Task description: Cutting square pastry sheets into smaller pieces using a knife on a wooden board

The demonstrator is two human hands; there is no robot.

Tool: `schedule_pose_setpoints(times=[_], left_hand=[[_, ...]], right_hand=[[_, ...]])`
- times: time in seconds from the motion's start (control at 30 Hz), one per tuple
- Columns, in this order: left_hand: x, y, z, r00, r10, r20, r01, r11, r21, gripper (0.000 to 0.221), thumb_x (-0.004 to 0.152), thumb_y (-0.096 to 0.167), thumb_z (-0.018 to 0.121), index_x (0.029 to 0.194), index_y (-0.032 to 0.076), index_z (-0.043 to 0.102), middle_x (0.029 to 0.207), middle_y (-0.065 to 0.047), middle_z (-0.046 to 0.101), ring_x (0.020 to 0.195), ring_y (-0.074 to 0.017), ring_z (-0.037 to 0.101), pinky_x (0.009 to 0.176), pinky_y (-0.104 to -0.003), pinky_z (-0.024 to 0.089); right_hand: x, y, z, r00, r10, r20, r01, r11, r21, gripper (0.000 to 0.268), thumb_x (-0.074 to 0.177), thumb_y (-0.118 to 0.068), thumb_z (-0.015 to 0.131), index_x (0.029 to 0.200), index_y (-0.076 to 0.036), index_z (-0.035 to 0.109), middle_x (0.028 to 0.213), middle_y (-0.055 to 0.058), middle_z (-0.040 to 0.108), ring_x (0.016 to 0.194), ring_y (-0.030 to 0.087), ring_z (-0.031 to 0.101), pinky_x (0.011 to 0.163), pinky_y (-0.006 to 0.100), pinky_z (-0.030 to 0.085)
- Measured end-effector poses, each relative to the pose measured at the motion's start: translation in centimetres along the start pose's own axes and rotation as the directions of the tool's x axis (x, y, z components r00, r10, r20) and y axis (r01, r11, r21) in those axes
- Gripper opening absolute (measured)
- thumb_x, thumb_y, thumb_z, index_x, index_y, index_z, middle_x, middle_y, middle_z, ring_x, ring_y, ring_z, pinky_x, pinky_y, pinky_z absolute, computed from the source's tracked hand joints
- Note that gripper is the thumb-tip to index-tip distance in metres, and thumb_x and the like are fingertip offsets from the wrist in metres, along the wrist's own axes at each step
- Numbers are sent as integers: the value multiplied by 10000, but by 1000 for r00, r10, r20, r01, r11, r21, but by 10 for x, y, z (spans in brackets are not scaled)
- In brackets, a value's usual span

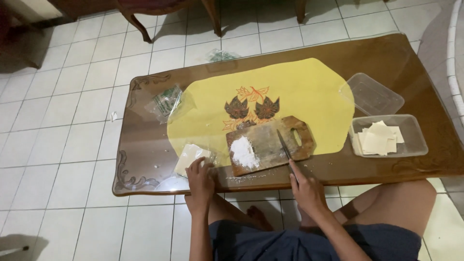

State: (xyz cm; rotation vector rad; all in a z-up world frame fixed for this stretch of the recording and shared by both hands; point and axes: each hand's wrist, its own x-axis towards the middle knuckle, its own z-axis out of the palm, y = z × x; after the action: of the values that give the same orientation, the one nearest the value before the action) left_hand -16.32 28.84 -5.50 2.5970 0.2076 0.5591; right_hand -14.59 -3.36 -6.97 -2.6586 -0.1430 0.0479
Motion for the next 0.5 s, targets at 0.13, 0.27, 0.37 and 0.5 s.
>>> schedule_pose_setpoints(times=[0.13,0.27,0.37,0.5], left_hand=[[-5,-9,9,997,-70,-15,70,997,-31,232,788,-55,649,988,61,674,1348,-94,577,1213,-330,532,1074,-434,411],[-4,-10,10,995,-95,26,93,992,85,172,802,-40,734,880,110,704,1384,-40,537,1409,-342,448,1145,-540,420],[1,-1,4,990,-141,20,138,984,113,249,784,32,786,1018,99,735,1440,-52,512,1423,-342,432,1069,-519,507],[6,9,-2,988,-149,-30,152,969,193,279,869,151,771,1145,114,745,1414,-55,542,1325,-304,521,990,-451,567]], right_hand=[[4,0,0,1000,-17,20,18,999,-29,575,955,-251,563,1524,-231,485,626,202,715,502,399,669,486,497,489],[14,-4,-11,986,-17,164,2,995,95,532,1038,-247,468,1569,-263,447,612,179,736,490,298,698,492,381,531],[18,-7,-13,987,-13,163,-5,994,109,533,1038,-237,476,1570,-246,449,572,153,713,443,267,656,467,358,494],[21,-8,-11,987,-1,161,-23,989,147,530,1042,-226,473,1571,-232,450,539,128,689,403,227,604,441,330,460]])
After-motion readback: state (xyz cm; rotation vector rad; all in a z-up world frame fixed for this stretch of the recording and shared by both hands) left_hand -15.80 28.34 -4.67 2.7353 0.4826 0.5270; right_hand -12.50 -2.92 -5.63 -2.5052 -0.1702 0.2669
